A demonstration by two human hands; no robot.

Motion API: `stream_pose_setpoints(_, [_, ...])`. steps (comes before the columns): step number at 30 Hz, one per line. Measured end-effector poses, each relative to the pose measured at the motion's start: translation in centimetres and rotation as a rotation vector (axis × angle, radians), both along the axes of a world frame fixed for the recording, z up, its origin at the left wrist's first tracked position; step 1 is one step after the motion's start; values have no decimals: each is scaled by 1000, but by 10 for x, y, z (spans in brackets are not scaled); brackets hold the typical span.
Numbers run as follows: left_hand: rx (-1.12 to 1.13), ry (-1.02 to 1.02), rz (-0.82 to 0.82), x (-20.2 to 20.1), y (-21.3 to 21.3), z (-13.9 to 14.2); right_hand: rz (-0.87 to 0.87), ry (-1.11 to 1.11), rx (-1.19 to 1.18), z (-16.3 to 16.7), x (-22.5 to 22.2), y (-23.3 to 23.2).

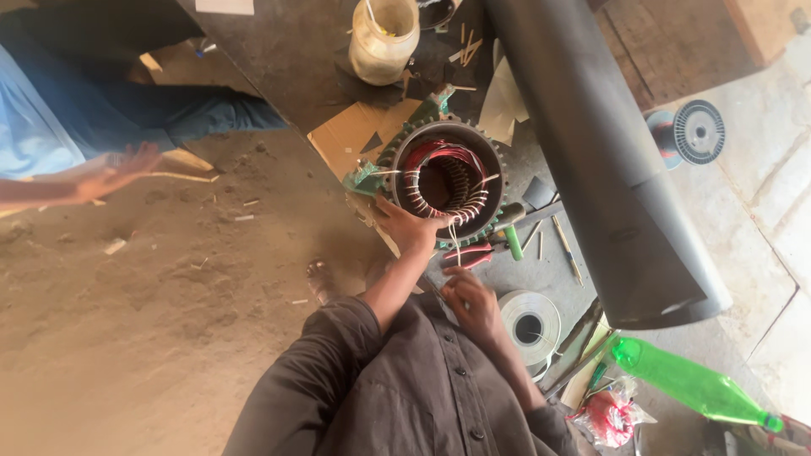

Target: The person uses a hammer to tap and adjust copper windings inside a motor stator. They repeatedly tap the windings and use their hands to press and align the coils within the stator slots.

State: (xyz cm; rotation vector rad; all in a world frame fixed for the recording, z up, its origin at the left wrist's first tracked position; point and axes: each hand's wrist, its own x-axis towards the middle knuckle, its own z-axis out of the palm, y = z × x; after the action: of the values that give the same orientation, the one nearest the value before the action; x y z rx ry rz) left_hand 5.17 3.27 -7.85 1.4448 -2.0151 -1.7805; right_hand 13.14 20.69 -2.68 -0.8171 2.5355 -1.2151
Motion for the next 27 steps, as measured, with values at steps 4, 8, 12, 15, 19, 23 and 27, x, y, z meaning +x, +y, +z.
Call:
stream_pose_setpoints(4, [42,41,-17,3,1,-7,-317,-330,-36,-7,33,45])
stream_pose_setpoints(8, [-16,69,-46,7,0,-5,-796,-1275,-799,-36,46,78])
stream_pose_setpoints(12, [-147,87,-124,5,2,-6,-1049,-1439,-639,-51,19,94])
stream_pose_setpoints(15, [-244,148,-183,4,0,-16,-1123,-1286,-282,-63,-19,100])
stream_pose_setpoints(19, [-354,224,-226,8,-2,-33,-862,-363,30,-62,-101,93])
stream_pose_setpoints(23, [-354,255,-226,9,2,-47,-522,-227,-151,-78,-225,59])
stream_pose_setpoints(27, [-366,276,-250,-7,-14,-51,-135,-459,-433,-124,-297,18])
